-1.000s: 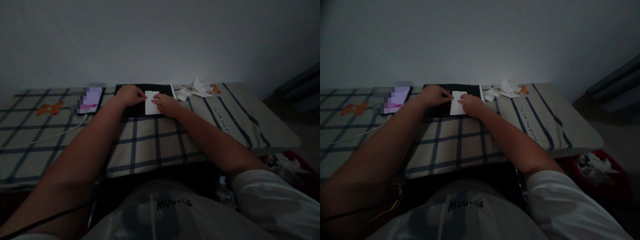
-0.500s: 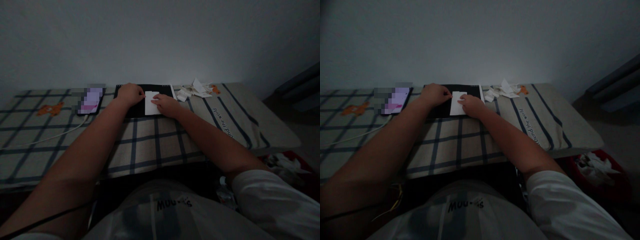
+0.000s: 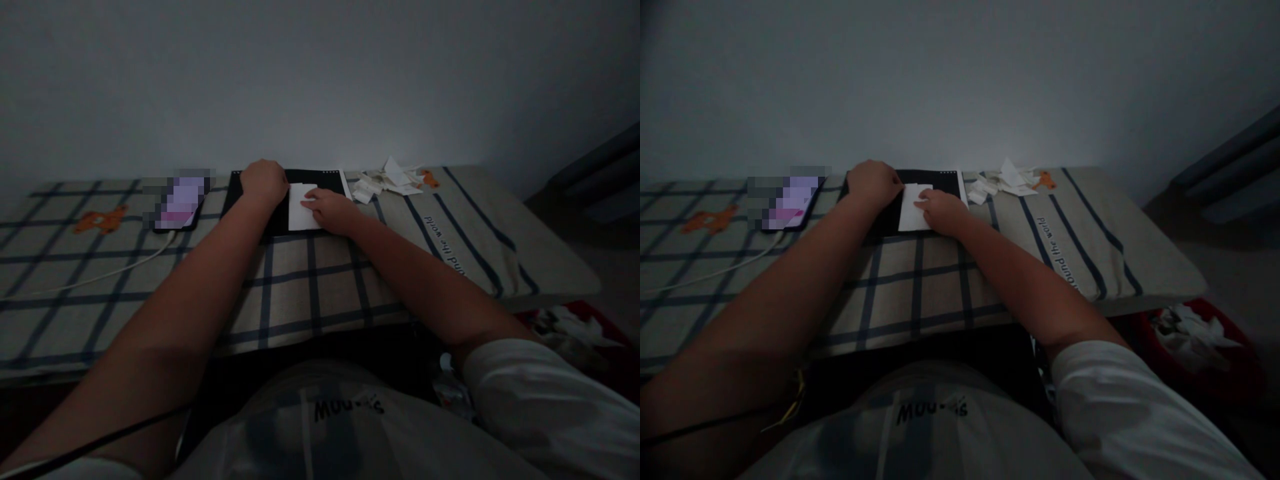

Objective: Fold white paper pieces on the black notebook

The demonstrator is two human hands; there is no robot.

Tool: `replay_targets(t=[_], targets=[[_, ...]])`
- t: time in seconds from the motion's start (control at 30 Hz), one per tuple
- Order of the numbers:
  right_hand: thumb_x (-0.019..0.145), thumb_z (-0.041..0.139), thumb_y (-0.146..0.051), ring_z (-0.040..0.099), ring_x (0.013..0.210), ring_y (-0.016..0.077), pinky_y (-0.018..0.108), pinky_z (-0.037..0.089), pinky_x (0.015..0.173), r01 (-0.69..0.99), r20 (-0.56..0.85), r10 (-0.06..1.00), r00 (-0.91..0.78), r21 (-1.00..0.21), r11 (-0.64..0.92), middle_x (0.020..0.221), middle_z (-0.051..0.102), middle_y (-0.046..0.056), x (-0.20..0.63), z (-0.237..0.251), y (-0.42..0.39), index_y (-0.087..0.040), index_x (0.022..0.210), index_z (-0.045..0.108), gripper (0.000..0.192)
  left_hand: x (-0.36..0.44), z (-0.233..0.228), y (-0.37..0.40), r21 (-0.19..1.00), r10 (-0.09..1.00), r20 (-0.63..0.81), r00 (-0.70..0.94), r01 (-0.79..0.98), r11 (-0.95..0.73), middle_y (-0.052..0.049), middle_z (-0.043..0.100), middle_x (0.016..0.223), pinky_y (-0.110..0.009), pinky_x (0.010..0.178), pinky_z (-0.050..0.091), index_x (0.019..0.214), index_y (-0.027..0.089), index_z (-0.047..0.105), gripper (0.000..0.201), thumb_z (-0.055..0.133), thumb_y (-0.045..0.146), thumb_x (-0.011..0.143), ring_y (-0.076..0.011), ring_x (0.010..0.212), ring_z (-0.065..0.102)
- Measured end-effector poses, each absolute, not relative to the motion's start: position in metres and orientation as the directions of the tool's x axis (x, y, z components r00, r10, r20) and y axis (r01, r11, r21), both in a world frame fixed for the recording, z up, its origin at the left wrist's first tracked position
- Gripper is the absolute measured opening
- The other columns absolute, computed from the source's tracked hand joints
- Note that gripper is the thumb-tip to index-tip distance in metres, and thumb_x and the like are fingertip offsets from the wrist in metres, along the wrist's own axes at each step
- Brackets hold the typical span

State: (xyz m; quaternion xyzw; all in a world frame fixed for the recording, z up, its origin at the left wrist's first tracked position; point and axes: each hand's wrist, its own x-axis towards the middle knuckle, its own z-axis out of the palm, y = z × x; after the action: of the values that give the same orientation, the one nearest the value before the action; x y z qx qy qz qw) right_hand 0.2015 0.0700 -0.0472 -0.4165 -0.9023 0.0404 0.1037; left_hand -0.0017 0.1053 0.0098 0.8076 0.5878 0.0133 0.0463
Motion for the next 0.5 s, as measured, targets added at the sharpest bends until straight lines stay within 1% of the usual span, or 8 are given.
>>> replay_targets(t=[0.13,0.2,0.27,0.33,0.5], targets=[[0.108,0.043,-0.015,0.062,0.151,0.0359,0.051,0.05,0.125,0.745,0.152,0.76,-0.632,-0.153,0.65,0.169,0.064,0.021,0.201,-0.048,0.071,-0.01,0.158,0.071,0.057,0.0,0.011,0.107,0.108,0.973,0.017,0.231,0.967,-0.232,-0.016,0.082,0.134,-0.055,0.118,0.053,0.153,0.032,0.077,0.075,0.076,0.076,0.093,-0.0463,0.147,0.062],[0.109,0.043,-0.015,0.062,0.151,0.0363,0.052,0.05,0.126,0.745,0.151,0.759,-0.633,-0.147,0.65,0.169,0.063,0.022,0.201,-0.048,0.071,-0.01,0.158,0.071,0.057,0.001,0.011,0.107,0.105,0.987,0.055,0.151,0.982,-0.156,-0.017,0.082,0.134,-0.056,0.117,0.055,0.15,0.029,0.079,0.066,0.076,0.067,0.097,-0.0458,0.144,0.064],[0.109,0.044,-0.015,0.062,0.152,0.0361,0.051,0.049,0.127,0.746,0.148,0.76,-0.633,-0.143,0.65,0.169,0.063,0.022,0.2,-0.048,0.072,-0.01,0.159,0.07,0.057,0.004,0.01,0.106,0.083,0.995,0.094,0.035,0.996,-0.043,-0.019,0.082,0.136,-0.055,0.115,0.057,0.144,0.025,0.082,0.052,0.073,0.055,0.102,-0.0446,0.14,0.068],[0.11,0.044,-0.015,0.061,0.152,0.0359,0.051,0.049,0.127,0.748,0.145,0.76,-0.634,-0.136,0.65,0.17,0.063,0.022,0.2,-0.048,0.072,-0.01,0.16,0.07,0.057,0.008,0.01,0.104,0.061,0.992,0.118,-0.043,0.998,0.036,-0.021,0.081,0.139,-0.053,0.112,0.059,0.137,0.021,0.086,0.045,0.071,0.048,0.105,-0.044,0.136,0.071],[0.111,0.043,-0.014,0.063,0.151,0.0357,0.049,0.05,0.125,0.754,0.151,0.764,-0.627,-0.128,0.644,0.168,0.064,0.02,0.199,-0.046,0.07,-0.011,0.158,0.072,0.055,0.014,0.01,0.1,0.063,0.99,0.13,-0.059,0.997,0.051,-0.023,0.08,0.142,-0.054,0.114,0.059,0.137,0.016,0.085,0.046,0.07,0.047,0.106,-0.0458,0.138,0.071]])
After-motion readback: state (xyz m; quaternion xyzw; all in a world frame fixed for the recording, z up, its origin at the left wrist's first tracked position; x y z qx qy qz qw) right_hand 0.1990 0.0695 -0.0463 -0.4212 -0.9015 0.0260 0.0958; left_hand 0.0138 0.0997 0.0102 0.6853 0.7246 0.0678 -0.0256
